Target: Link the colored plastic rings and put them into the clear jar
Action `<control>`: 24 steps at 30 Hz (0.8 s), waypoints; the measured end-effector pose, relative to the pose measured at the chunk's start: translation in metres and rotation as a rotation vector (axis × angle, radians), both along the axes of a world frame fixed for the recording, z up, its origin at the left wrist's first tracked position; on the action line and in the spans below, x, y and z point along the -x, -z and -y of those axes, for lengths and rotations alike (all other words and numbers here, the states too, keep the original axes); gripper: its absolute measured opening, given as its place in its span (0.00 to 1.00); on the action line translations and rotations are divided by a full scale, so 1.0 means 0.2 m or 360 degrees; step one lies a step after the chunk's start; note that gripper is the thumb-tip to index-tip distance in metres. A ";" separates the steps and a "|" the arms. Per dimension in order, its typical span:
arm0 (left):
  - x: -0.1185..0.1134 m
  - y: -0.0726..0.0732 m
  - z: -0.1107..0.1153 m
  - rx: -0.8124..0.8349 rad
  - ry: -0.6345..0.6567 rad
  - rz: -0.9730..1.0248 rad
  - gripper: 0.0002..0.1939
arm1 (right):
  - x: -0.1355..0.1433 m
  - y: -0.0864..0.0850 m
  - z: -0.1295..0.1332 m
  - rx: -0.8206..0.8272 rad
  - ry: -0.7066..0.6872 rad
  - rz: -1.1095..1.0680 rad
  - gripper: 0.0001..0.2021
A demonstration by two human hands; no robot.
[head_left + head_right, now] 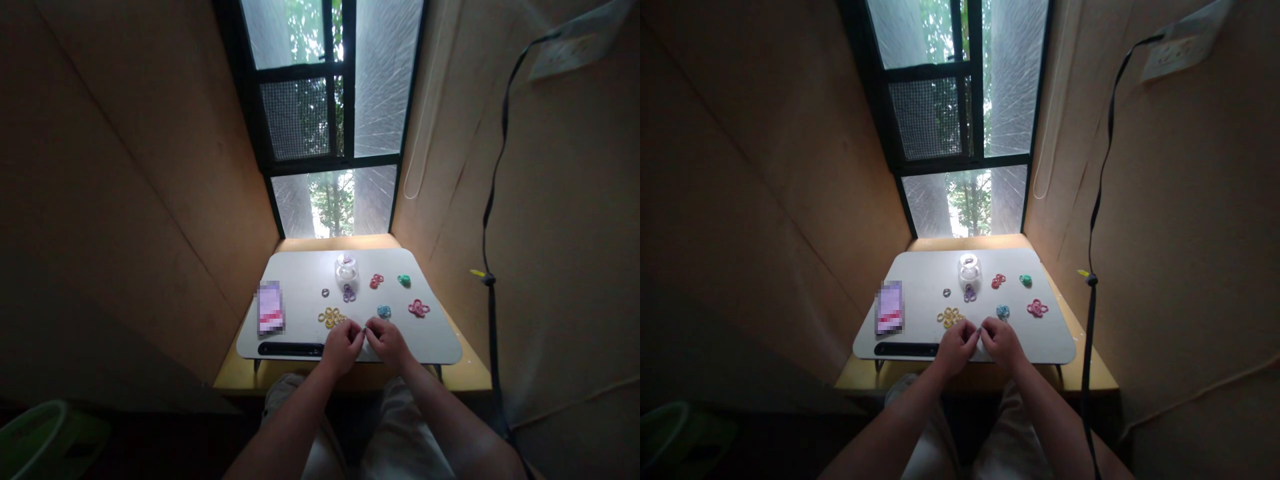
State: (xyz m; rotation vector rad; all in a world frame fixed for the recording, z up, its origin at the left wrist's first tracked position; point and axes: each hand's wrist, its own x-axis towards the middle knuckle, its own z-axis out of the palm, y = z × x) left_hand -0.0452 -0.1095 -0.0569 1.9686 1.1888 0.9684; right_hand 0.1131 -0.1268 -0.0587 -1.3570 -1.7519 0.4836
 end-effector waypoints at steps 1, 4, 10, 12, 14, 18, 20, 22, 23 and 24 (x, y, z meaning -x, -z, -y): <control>0.00 0.00 0.00 0.0001 0.0005 0.0000 0.08 | 0.00 0.00 0.00 -0.0001 0.0000 -0.0007 0.08; 0.00 0.00 0.00 0.0004 0.0015 0.0007 0.08 | 0.00 0.00 0.00 -0.0012 -0.0006 -0.0012 0.08; 0.00 -0.01 0.00 -0.0007 0.0013 0.0005 0.08 | 0.00 -0.01 0.00 -0.0035 -0.0007 -0.0009 0.08; 0.00 -0.02 0.01 -0.0008 0.0017 0.0003 0.08 | 0.00 -0.01 0.00 -0.0033 0.0000 -0.0013 0.09; 0.00 -0.02 0.01 -0.0006 0.0023 0.0003 0.08 | 0.00 -0.01 0.00 -0.0028 0.0004 -0.0008 0.08; 0.00 -0.01 0.00 -0.0009 0.0018 0.0007 0.08 | 0.00 0.00 -0.01 -0.0018 -0.0007 0.0003 0.08; 0.00 0.00 0.00 -0.0017 0.0016 0.0007 0.07 | 0.00 0.00 -0.01 -0.0011 -0.0010 -0.0001 0.08; 0.00 0.00 0.00 -0.0026 0.0018 0.0005 0.07 | 0.00 0.01 -0.01 -0.0006 -0.0006 -0.0004 0.08; 0.00 0.00 0.00 -0.0028 0.0020 0.0003 0.07 | 0.00 0.01 -0.01 -0.0006 -0.0002 -0.0005 0.08; 0.00 0.00 0.00 -0.0029 0.0021 0.0001 0.07 | 0.00 0.01 -0.01 -0.0007 0.0000 -0.0006 0.08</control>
